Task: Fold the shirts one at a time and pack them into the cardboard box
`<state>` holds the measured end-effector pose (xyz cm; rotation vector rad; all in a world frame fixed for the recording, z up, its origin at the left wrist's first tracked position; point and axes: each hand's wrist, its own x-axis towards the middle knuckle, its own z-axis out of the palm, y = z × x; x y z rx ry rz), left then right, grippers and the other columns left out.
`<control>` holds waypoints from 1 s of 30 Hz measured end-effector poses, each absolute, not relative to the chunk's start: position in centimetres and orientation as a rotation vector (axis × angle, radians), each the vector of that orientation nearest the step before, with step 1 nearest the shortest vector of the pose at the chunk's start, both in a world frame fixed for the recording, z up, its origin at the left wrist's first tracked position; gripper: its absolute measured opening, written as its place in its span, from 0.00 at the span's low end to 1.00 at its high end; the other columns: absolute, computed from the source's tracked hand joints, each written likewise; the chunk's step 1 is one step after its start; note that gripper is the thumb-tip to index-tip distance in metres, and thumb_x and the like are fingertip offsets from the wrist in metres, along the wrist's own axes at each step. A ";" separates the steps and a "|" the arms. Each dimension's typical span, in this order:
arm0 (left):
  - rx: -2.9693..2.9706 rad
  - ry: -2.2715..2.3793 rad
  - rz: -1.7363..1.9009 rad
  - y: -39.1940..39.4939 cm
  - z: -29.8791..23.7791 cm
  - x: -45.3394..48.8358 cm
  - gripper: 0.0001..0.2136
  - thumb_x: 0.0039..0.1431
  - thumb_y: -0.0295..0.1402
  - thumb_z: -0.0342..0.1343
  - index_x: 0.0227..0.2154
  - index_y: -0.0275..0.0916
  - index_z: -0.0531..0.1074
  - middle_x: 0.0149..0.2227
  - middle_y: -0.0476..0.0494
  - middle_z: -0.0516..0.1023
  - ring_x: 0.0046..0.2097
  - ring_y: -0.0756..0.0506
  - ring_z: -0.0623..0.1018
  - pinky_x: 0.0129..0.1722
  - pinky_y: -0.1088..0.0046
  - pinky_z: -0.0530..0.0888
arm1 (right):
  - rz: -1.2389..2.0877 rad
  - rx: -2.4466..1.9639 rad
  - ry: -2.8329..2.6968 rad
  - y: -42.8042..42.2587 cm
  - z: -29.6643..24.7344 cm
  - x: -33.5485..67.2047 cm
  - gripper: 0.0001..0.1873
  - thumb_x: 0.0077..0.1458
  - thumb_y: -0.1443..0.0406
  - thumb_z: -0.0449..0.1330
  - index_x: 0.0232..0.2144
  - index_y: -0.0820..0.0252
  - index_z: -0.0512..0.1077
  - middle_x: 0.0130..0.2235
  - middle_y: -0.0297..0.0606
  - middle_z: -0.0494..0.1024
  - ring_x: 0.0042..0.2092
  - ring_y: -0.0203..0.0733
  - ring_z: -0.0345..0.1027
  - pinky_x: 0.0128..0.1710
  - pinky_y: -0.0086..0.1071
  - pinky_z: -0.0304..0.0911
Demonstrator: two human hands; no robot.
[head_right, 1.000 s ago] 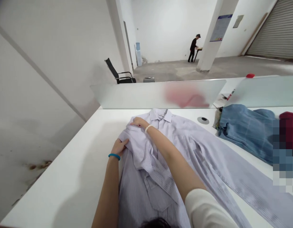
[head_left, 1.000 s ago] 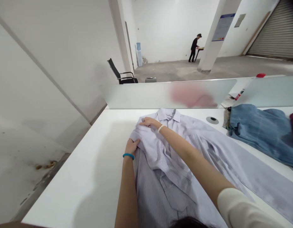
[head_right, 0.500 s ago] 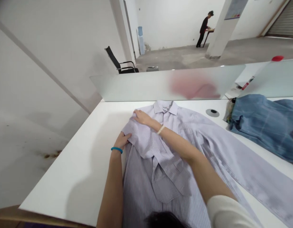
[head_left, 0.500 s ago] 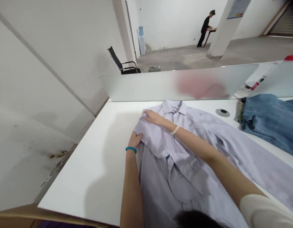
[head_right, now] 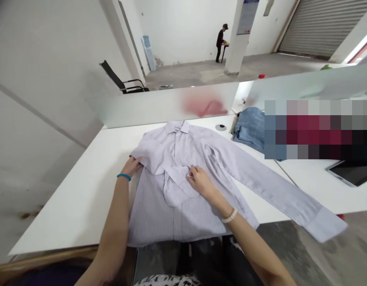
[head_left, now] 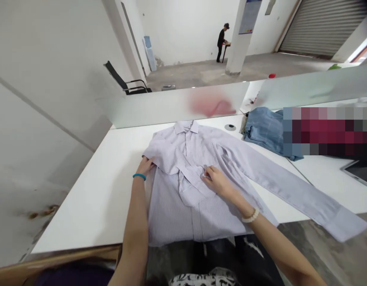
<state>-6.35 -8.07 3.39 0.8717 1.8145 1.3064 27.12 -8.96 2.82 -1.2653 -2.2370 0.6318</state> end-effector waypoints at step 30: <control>1.145 2.357 0.449 -37.8 2.5 -0.1 0.18 0.51 0.50 0.50 0.38 0.42 0.69 0.37 0.36 0.79 0.40 0.35 0.79 0.41 0.58 0.72 | 0.668 -1.432 -1.724 -16.5 1.7 40.0 0.18 0.55 0.58 0.54 0.46 0.58 0.69 0.42 0.45 0.70 0.42 0.47 0.67 0.48 0.47 0.63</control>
